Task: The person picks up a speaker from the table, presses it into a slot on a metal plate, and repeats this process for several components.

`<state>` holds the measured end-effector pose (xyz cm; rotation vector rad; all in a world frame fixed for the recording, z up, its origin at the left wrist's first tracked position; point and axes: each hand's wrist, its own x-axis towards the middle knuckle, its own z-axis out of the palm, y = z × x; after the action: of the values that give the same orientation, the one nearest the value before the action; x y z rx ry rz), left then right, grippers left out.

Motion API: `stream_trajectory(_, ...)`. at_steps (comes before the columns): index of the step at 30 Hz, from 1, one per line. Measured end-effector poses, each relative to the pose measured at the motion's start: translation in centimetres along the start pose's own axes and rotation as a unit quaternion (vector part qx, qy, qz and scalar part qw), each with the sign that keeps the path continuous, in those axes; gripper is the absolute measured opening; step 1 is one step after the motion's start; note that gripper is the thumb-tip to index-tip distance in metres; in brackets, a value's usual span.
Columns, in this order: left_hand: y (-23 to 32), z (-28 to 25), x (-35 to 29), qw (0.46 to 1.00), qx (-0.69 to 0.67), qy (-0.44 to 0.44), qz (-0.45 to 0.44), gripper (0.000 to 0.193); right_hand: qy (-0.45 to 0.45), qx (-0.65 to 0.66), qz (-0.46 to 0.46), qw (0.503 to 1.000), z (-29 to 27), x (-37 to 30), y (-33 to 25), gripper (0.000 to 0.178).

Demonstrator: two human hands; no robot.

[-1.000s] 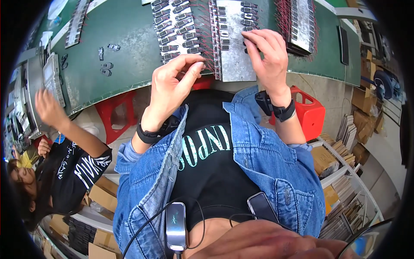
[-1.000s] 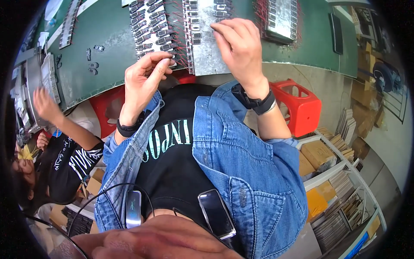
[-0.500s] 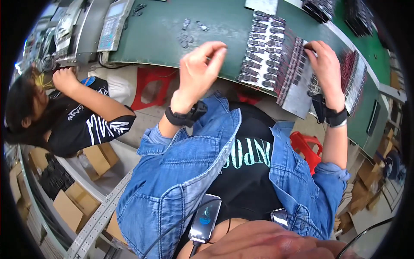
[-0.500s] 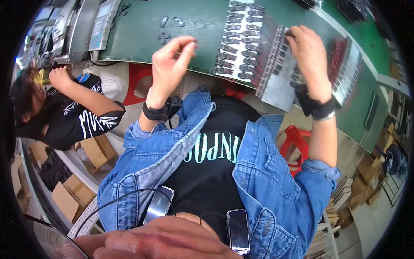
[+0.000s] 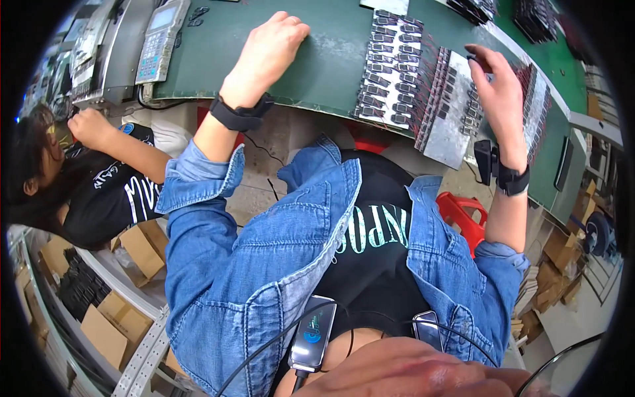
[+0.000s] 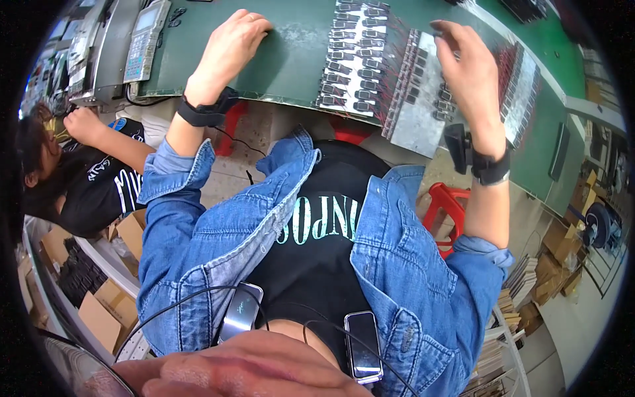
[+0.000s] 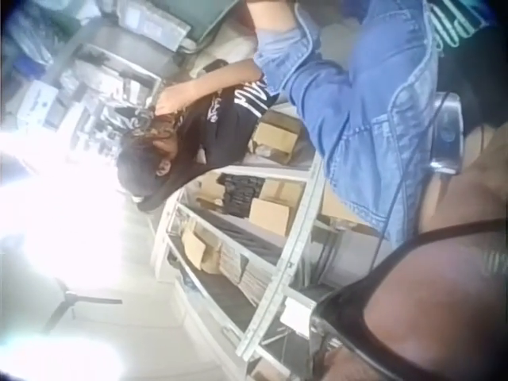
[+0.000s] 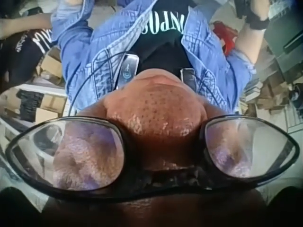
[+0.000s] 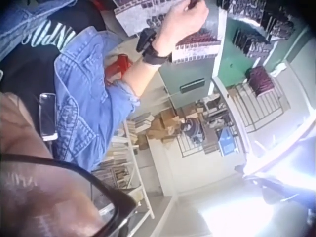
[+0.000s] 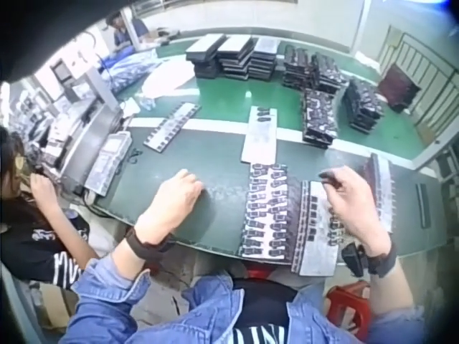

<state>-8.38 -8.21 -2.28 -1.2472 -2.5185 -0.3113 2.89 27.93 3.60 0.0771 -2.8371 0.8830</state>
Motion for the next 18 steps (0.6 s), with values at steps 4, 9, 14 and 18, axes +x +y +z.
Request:
stream_trajectory(4,-0.4,-0.1,0.5,0.999,-0.035,-0.005,-0.004,0.006,0.005,0.235,0.092,0.968,-0.6,-3.1,-1.9,0.022)
stream_trajectory(9,2.3,-3.0,1.2,0.994,-0.06,0.035,-0.083,0.013,0.011,0.428,0.184,0.885,1.4,-7.0,-3.1,0.018)
stream_trajectory(14,9.5,-1.8,2.5,0.897,-0.379,0.124,-0.192,0.017,0.052,0.502,0.17,0.846,3.8,-7.6,-5.8,0.018)
stream_trajectory(18,15.6,0.2,3.5,0.675,-0.662,0.093,-0.312,0.017,0.069,0.484,0.155,0.858,5.0,-6.9,-6.7,0.018)
